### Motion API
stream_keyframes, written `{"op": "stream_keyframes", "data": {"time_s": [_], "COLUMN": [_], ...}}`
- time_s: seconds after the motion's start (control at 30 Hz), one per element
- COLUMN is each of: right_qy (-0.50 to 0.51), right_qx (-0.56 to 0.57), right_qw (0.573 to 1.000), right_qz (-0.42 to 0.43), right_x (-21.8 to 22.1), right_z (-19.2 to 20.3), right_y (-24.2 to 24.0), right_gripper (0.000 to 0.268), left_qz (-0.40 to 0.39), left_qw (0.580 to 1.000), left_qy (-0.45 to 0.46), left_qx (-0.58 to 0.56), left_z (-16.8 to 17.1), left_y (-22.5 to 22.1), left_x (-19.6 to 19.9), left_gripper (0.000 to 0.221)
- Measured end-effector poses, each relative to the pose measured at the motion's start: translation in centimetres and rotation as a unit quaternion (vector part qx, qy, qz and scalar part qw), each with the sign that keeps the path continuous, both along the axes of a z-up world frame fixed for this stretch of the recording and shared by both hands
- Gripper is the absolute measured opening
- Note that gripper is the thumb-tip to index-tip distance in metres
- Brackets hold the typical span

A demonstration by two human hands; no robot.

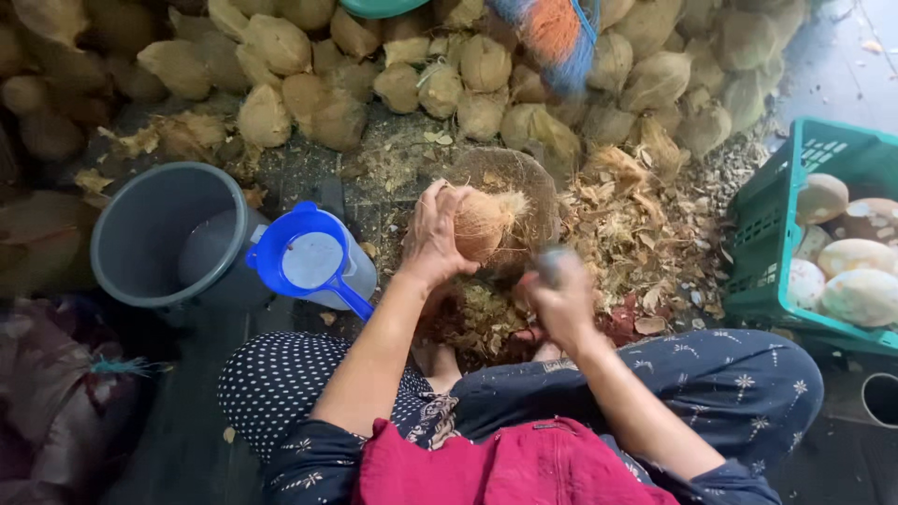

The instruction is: The person sits on the floor and uses a large knife to peel the husk off a coconut, rotating it to remove the outer layer. After finishing one coconut, they place it in a green crate and pick up another coconut from a pile to continue the peeling process.

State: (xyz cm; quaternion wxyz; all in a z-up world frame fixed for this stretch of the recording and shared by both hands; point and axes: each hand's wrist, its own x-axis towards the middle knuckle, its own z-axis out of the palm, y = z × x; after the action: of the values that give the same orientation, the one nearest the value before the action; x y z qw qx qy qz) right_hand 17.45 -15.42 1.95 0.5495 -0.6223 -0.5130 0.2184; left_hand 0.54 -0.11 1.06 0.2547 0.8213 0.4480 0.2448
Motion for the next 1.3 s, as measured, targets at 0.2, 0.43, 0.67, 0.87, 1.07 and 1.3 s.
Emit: {"op": "stream_keyframes", "data": {"time_s": [0.2,0.43,0.67,0.87,1.07,1.3], "right_qy": [0.334,0.079,0.182,0.215,0.158,0.390], "right_qx": [-0.329,0.038,-0.111,-0.111,0.025,-0.331], "right_qw": [0.882,0.994,0.977,0.968,0.987,0.858], "right_qz": [0.038,0.060,-0.020,0.064,0.021,0.041], "right_x": [0.4,3.3,1.5,2.3,0.4,1.2], "right_z": [-2.7,11.6,-1.3,9.7,1.7,-3.4], "right_y": [-0.3,-0.4,0.9,0.5,1.1,0.0], "right_gripper": [0.022,0.020,0.015,0.022,0.011,0.023], "left_qz": [0.078,-0.033,-0.010,0.026,0.022,0.158], "left_qw": [0.992,0.979,0.954,0.927,0.933,0.967], "left_qy": [-0.032,0.053,0.026,0.040,0.018,-0.137], "left_qx": [-0.097,0.192,0.297,0.373,0.360,-0.147], "left_z": [1.9,-2.6,-2.5,-1.8,-2.3,2.6], "left_y": [-0.9,0.3,-1.0,-2.1,-2.1,-0.6], "left_x": [-1.2,0.2,0.4,0.9,0.8,-0.8], "left_gripper": [0.111,0.114,0.097,0.087,0.086,0.140]}}
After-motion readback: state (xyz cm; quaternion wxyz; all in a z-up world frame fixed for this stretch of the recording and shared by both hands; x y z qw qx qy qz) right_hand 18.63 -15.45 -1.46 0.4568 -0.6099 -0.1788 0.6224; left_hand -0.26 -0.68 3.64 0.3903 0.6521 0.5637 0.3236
